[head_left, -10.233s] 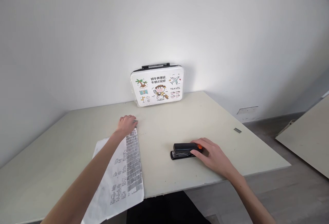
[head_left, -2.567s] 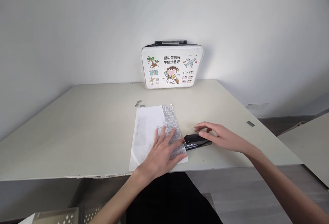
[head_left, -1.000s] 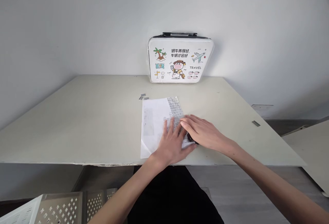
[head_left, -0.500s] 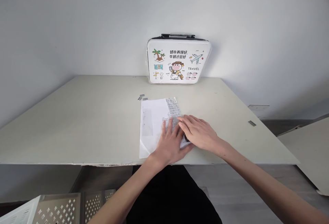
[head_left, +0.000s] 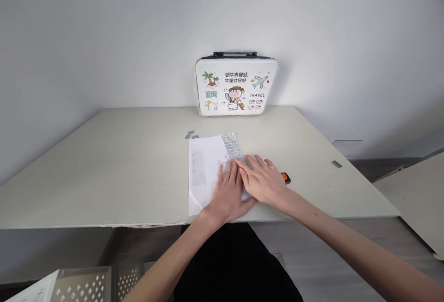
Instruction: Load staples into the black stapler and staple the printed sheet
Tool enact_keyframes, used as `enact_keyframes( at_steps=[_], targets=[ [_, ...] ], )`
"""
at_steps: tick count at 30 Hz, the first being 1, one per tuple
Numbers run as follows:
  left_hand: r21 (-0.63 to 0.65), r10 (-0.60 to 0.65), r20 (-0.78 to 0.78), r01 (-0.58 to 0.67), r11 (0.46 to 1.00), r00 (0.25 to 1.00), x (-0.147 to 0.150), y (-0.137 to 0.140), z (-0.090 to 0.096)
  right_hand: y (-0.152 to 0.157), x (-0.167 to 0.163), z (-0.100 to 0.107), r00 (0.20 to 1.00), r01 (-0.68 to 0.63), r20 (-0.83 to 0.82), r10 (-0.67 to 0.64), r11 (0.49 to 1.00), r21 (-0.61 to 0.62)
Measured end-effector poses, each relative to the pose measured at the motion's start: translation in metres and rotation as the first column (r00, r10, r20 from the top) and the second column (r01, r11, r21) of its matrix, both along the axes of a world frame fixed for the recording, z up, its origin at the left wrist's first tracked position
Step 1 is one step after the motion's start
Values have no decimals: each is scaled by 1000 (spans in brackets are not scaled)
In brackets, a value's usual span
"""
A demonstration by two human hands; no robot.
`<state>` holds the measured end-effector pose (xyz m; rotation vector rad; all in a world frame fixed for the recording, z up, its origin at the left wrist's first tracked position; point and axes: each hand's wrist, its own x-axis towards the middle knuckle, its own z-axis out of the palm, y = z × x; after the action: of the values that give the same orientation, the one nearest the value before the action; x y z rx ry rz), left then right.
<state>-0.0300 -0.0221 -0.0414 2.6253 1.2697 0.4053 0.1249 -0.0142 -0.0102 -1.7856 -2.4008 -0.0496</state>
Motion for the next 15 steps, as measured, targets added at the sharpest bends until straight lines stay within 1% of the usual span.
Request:
enact_keyframes(
  at_steps=[2,5,7,9,11,15],
  targets=[
    [14,-2,18,2,1000,1000,0,1,-1,2,3,5,998,-19,-65,16,999,-51],
    [12,10,33,-10,1000,999,-1,2,-3,2,12,16,965,-50,-261,15,991,-126],
    [-8,17,25,-17,1000,1000,-3,2,-4,-3,21,19,921,-75,-389,36,993,-86],
    [-25,20,18,-20,999,1000,-3,2,-4,-10,30,16,891,-77,-448,70,997,3],
    [-36,23,16,-23,999,1000,-4,2,-3,-19,41,8,892,-42,-448,65,997,62],
    [-69,19,5,-19,997,1000,-4,-1,4,-31,65,-8,908,78,-418,-27,991,106]
  ],
)
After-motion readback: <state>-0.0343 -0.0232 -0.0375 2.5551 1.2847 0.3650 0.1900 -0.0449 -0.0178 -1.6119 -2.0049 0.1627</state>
